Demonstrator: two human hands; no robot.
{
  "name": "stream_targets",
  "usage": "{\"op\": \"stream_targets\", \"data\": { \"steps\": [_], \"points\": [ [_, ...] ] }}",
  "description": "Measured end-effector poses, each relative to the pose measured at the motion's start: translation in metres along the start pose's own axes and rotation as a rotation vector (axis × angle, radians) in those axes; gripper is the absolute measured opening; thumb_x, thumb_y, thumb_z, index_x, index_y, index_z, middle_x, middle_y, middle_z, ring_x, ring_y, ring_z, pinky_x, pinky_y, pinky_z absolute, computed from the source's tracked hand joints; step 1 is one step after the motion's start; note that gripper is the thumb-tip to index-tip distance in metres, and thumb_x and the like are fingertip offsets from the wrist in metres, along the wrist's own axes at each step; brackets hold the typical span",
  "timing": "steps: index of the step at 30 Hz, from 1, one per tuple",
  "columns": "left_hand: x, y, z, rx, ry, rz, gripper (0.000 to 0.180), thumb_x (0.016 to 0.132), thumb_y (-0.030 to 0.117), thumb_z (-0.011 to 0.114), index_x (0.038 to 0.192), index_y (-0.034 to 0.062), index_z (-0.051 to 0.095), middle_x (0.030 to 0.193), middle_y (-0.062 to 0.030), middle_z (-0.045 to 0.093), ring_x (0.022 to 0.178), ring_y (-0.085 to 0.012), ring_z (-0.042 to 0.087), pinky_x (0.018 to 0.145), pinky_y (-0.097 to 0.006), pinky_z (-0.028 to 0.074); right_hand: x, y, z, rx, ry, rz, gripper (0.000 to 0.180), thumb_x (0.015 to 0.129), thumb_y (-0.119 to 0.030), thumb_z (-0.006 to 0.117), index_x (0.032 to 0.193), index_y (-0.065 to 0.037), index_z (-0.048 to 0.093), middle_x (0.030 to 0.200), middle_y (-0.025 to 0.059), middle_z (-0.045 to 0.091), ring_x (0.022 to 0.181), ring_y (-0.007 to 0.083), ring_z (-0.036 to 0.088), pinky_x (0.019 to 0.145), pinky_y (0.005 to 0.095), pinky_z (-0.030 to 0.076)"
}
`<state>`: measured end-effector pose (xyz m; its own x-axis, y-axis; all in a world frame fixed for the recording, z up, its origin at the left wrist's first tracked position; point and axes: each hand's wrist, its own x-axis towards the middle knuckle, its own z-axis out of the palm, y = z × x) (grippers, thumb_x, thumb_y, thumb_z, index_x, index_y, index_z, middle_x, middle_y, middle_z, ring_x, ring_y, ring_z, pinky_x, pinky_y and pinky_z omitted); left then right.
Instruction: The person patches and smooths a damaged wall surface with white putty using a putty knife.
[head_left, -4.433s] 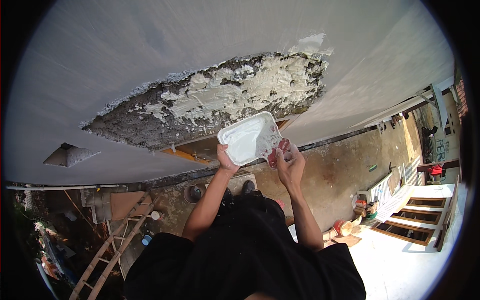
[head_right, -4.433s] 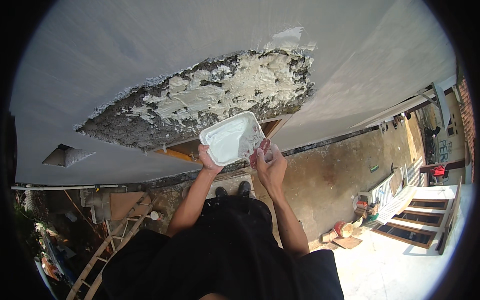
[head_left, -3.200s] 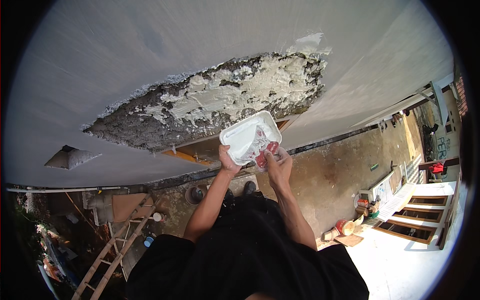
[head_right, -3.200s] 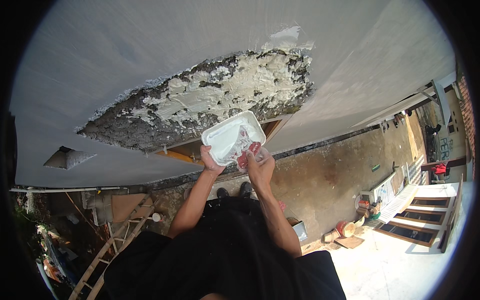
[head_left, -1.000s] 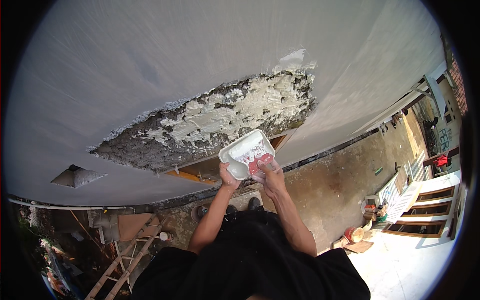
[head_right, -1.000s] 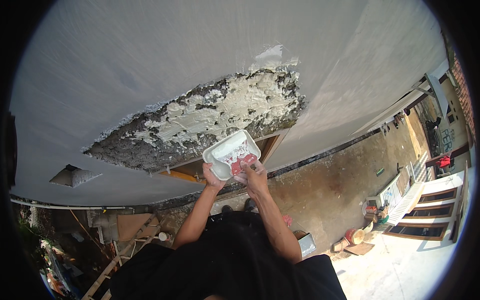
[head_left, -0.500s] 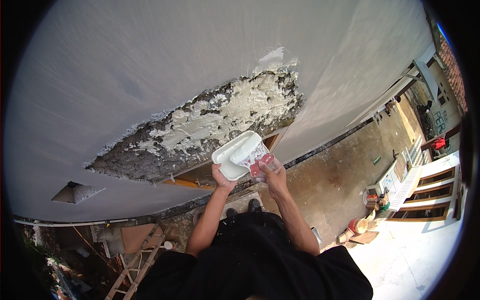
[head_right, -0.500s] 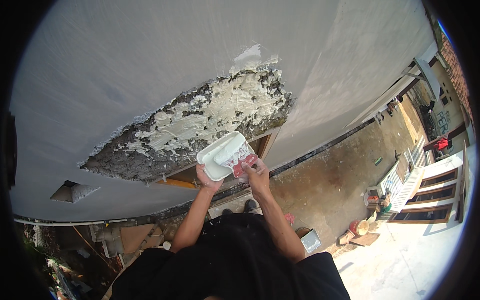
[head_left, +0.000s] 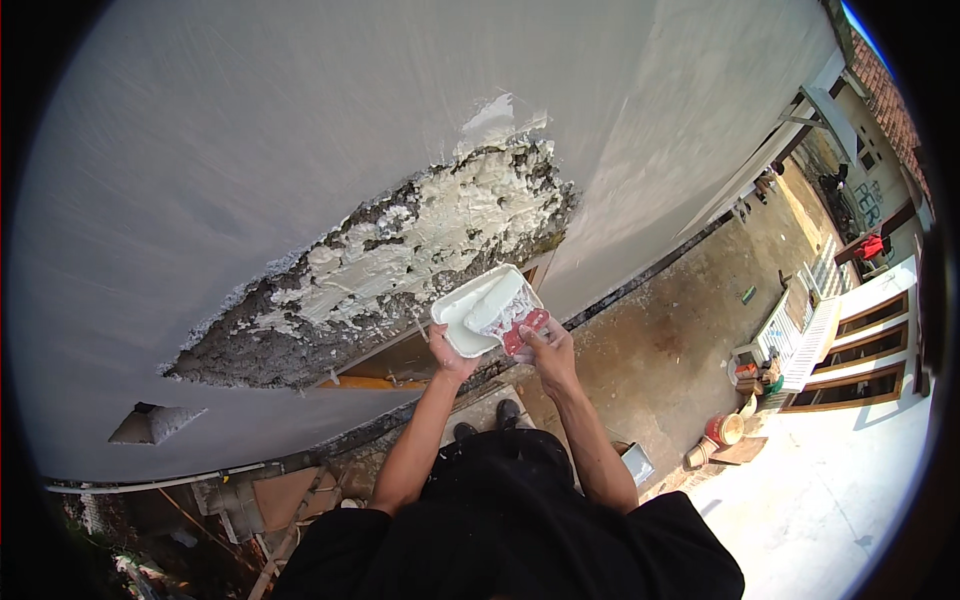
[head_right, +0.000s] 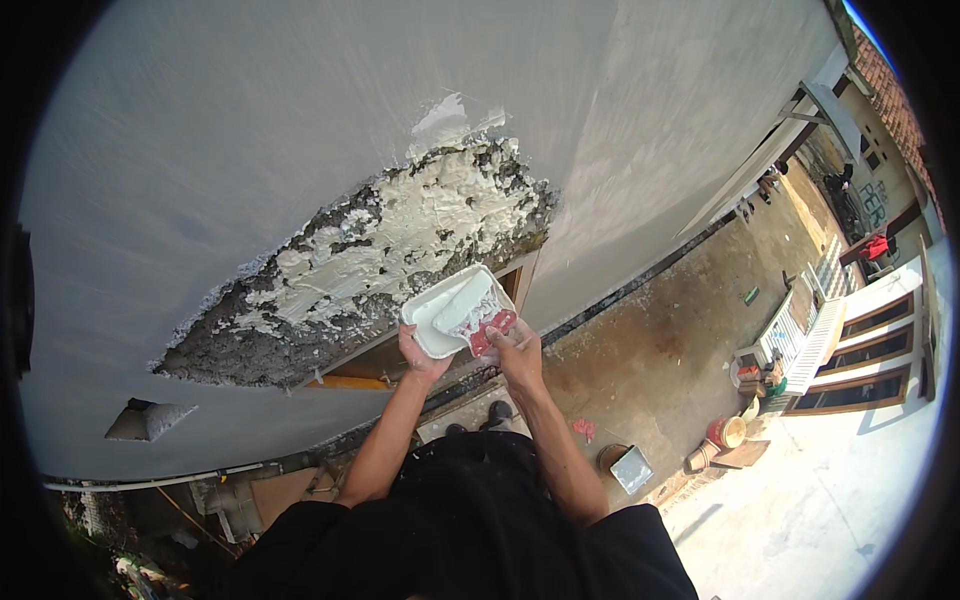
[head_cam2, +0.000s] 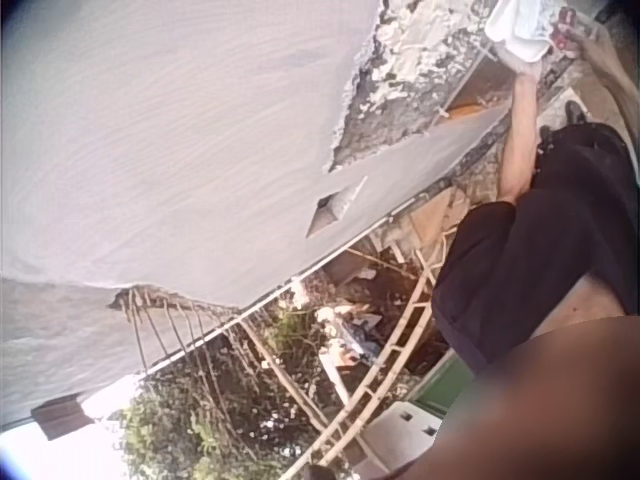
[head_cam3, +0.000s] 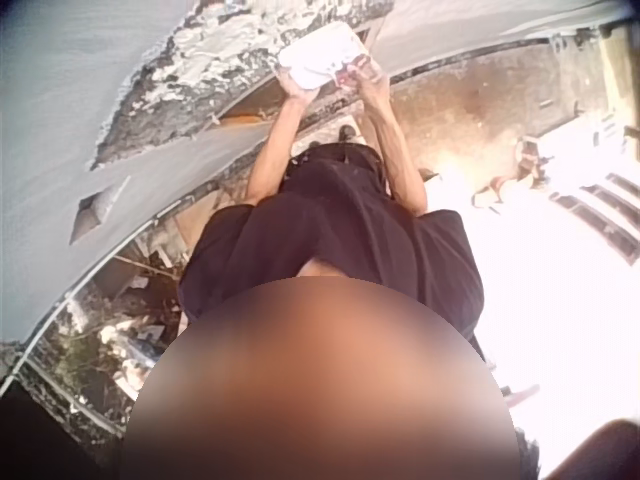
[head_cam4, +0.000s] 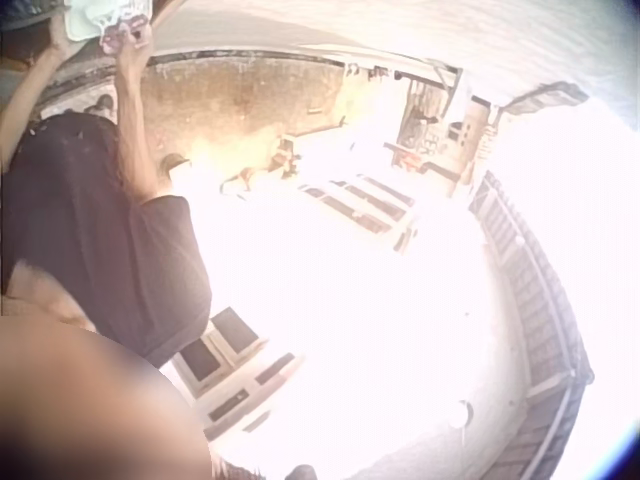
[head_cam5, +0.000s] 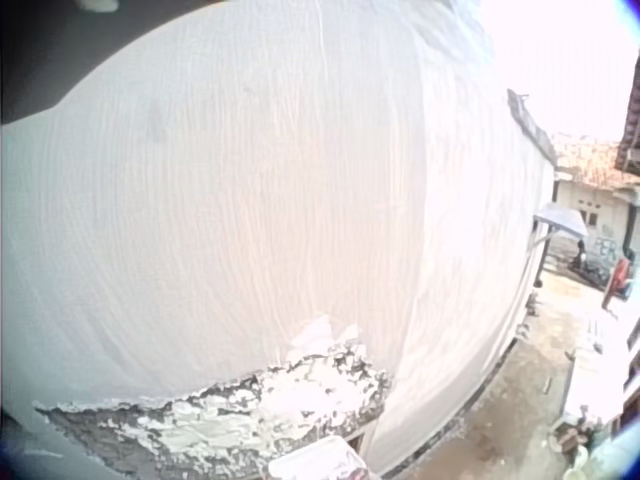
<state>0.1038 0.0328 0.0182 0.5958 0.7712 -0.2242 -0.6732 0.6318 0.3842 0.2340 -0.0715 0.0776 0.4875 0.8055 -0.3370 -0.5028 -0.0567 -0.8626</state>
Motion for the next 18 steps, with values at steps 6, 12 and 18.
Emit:
{"op": "stream_targets", "data": {
  "steps": [6, 12, 18],
  "points": [
    [0.015, -0.011, 0.000, 0.035, -0.028, -0.058, 0.075, 0.070, 0.044, 0.045, 0.135, 0.0071, 0.040, 0.134, -0.0136, 0.047, 0.122, -0.0327, 0.045, 0.102, -0.049, 0.035, 0.009, 0.004, -0.014, -0.014, 0.020, -0.006, 0.024, 0.087, -0.006, 0.059, 0.111, -0.003, 0.057, 0.090, 0.0061, 0.067, 0.067, 0.0116, 0.065, 0.053, 0.0225, 0.054],
    [0.013, -0.018, -0.012, 0.112, 0.005, -0.122, 0.076, 0.070, 0.045, 0.042, 0.134, 0.0047, 0.040, 0.133, -0.0144, 0.047, 0.121, -0.0334, 0.047, 0.101, -0.049, 0.037, 0.013, 0.017, -0.029, -0.008, 0.033, 0.000, 0.023, 0.087, -0.006, 0.059, 0.110, -0.003, 0.057, 0.089, 0.0055, 0.067, 0.068, 0.0102, 0.065, 0.054, 0.0218, 0.054],
    [0.013, -0.025, -0.028, 0.027, 0.021, -0.114, 0.074, 0.069, 0.043, 0.044, 0.134, 0.0072, 0.041, 0.133, -0.0125, 0.048, 0.122, -0.0325, 0.046, 0.102, -0.049, 0.036, 0.019, 0.030, -0.034, -0.012, 0.014, -0.019, 0.021, 0.087, -0.003, 0.058, 0.107, -0.001, 0.058, 0.088, 0.0064, 0.067, 0.069, 0.0106, 0.064, 0.059, 0.0230, 0.053]
  ]
}}
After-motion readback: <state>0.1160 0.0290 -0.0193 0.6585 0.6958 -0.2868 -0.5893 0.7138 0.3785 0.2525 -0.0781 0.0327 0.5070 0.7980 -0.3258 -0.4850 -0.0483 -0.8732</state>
